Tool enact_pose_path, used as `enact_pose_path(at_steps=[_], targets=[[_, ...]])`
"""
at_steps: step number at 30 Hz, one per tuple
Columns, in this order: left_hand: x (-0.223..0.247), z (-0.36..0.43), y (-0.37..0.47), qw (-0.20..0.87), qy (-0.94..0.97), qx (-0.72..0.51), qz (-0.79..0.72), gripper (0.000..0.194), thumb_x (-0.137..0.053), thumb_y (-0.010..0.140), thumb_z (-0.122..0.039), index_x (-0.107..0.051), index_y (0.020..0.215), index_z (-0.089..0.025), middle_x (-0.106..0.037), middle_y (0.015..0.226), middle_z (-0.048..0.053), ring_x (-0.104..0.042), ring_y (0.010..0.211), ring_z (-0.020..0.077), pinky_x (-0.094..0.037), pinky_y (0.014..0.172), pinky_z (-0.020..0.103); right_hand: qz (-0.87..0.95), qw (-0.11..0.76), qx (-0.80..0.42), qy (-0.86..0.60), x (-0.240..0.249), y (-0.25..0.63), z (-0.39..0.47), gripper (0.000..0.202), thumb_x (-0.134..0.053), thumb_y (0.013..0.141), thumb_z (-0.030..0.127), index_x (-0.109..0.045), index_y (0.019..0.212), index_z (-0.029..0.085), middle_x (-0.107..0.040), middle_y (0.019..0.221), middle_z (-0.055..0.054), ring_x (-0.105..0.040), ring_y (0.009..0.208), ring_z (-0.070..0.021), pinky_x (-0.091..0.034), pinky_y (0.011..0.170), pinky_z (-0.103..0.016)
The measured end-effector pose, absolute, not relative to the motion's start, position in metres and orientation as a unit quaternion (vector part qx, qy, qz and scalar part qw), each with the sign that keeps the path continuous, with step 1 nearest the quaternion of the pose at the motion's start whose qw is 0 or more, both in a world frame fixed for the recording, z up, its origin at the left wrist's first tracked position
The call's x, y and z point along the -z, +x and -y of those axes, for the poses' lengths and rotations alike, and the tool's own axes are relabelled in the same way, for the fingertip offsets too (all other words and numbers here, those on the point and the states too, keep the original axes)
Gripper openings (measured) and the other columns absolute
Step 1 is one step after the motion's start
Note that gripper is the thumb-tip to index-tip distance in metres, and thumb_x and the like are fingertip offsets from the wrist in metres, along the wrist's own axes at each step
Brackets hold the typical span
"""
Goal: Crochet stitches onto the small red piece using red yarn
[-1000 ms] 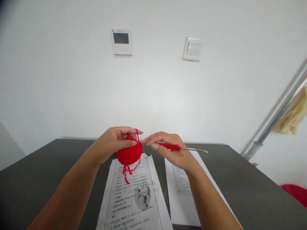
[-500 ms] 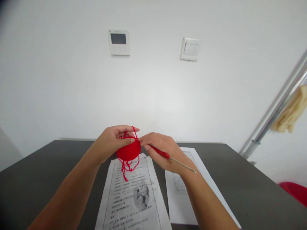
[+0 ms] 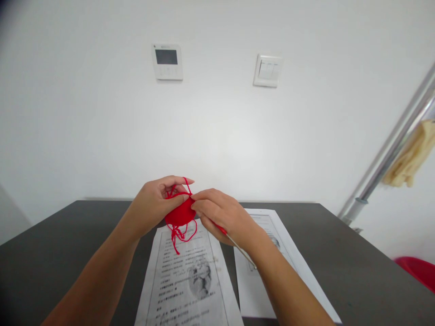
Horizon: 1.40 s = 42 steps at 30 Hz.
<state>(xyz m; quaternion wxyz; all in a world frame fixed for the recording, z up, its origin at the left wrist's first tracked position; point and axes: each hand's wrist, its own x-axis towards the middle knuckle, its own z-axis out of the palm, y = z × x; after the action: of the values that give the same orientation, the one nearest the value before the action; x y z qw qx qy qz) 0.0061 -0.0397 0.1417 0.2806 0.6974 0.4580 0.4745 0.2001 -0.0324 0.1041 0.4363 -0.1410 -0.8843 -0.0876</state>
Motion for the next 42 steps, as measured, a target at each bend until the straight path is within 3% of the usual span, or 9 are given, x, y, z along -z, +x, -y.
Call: enact_pose_path(at_steps=[11,19,26,32,37,42], targets=[[-0.141,0.044,0.003,0.267,0.719,-0.469,-0.438,0.034,-0.059,0.074,-0.019,-0.071,0.106,-0.016,-0.070,0.081,0.004,-0.063,0.075,0.0176,-0.048,0.066,0.028,0.825,0.522,-0.121,-0.178,-0.106,0.203,0.034,0.018,-0.051,0.094,0.016,-0.066,0.099,0.025,-0.073,0.104,-0.004,-0.069,0.100,-0.0166,-0.057,0.087,-0.035],[-0.146,0.050,0.011,0.270,0.726,-0.464,-0.430,0.031,-0.061,0.073,-0.015,-0.072,0.101,-0.016,-0.069,0.077,0.002,-0.063,0.074,0.0166,-0.050,0.073,0.028,0.854,0.495,0.001,-0.160,-0.100,0.193,0.031,0.020,-0.051,0.092,0.013,-0.062,0.105,0.025,-0.064,0.093,-0.004,-0.062,0.080,-0.0148,-0.054,0.063,-0.027],[-0.138,0.043,0.010,0.355,0.694,-0.482,-0.401,0.044,-0.065,0.074,-0.022,-0.065,0.117,-0.013,-0.069,0.080,0.003,-0.061,0.070,0.0153,-0.049,0.065,0.028,0.843,0.514,0.076,-0.142,-0.097,0.197,0.029,0.025,-0.054,0.091,0.012,-0.060,0.111,0.025,-0.064,0.100,-0.007,-0.065,0.086,-0.0157,-0.057,0.068,-0.027],[-0.139,0.040,0.012,0.403,0.654,-0.512,-0.384,0.049,-0.071,0.069,-0.024,-0.064,0.116,-0.011,-0.068,0.077,0.003,-0.061,0.067,0.0149,-0.049,0.064,0.028,0.840,0.500,0.176,-0.115,-0.098,0.197,0.023,0.029,-0.052,0.091,0.013,-0.059,0.118,0.022,-0.062,0.106,-0.012,-0.065,0.094,-0.0208,-0.059,0.075,-0.033],[-0.139,0.037,0.012,0.507,0.596,-0.519,-0.345,0.058,-0.080,0.061,-0.025,-0.064,0.116,-0.009,-0.065,0.071,0.000,-0.059,0.062,0.0122,-0.048,0.061,0.026,0.832,0.511,0.181,-0.114,-0.094,0.200,0.018,0.034,-0.055,0.091,0.016,-0.058,0.124,0.024,-0.061,0.110,-0.012,-0.063,0.094,-0.0207,-0.059,0.074,-0.033],[-0.135,0.032,0.012,0.587,0.548,-0.522,-0.287,0.050,-0.084,0.057,-0.022,-0.071,0.105,-0.011,-0.065,0.067,-0.001,-0.059,0.060,0.0116,-0.047,0.062,0.026,0.829,0.518,0.190,-0.092,-0.096,0.202,0.016,0.030,-0.054,0.093,0.021,-0.059,0.123,0.022,-0.061,0.109,-0.012,-0.063,0.092,-0.0195,-0.060,0.073,-0.032]])
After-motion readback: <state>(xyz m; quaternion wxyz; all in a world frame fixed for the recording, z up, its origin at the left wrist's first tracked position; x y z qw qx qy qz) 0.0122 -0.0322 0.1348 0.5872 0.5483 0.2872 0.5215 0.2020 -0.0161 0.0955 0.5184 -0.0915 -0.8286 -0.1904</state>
